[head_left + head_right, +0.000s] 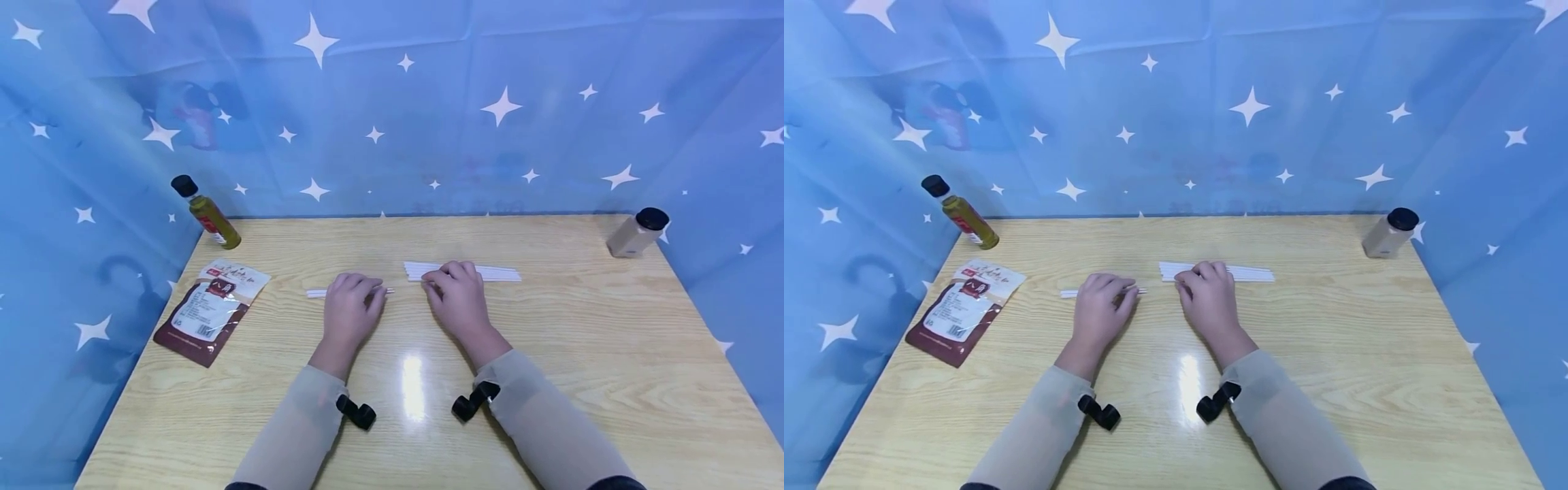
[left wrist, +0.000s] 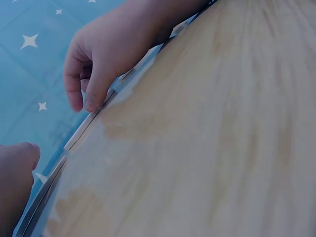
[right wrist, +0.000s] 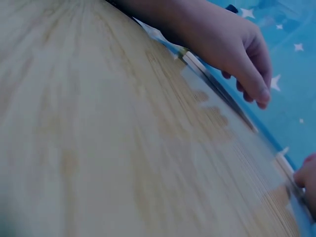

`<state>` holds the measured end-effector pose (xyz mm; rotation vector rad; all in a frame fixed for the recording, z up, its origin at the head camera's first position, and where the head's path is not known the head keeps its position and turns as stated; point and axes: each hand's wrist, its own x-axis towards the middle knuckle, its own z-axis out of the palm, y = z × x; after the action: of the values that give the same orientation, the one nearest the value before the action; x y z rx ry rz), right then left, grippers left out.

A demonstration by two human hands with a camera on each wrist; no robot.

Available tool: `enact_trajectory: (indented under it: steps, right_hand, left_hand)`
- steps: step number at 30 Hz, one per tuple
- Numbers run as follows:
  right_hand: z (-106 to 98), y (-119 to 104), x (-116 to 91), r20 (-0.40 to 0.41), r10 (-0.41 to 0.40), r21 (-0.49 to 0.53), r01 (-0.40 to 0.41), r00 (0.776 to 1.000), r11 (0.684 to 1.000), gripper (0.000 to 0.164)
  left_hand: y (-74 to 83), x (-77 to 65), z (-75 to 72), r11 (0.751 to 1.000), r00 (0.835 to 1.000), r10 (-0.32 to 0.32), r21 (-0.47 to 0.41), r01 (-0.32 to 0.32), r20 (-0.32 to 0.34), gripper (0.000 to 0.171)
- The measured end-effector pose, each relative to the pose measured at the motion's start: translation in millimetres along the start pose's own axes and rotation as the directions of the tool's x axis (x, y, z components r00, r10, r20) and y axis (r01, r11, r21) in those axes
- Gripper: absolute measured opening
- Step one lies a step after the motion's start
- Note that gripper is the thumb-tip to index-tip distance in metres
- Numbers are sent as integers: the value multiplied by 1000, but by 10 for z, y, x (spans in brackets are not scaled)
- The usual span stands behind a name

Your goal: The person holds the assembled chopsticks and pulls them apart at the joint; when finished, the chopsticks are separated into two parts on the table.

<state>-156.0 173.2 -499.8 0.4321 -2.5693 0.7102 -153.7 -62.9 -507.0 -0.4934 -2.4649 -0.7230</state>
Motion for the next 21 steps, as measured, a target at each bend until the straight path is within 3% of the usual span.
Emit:
enact_trajectory:
  steps: [14,18,21]
  right_hand:
    - [332,-335,112,18,-152,-46,153,988,987,9]
    - [427,-468,132,54,-171,-33,173,984,984,10]
    - [466,-555,147,73,-167,-27,170,983,985,10]
  left_hand:
    - [-304,-133,-230,999,999,-42,18,42,-15,15]
    - [-429,-184,-299,999,999,-32,35,33,-28,13]
    - [-540,-236,-374,998,999,-42,39,42,-3,11]
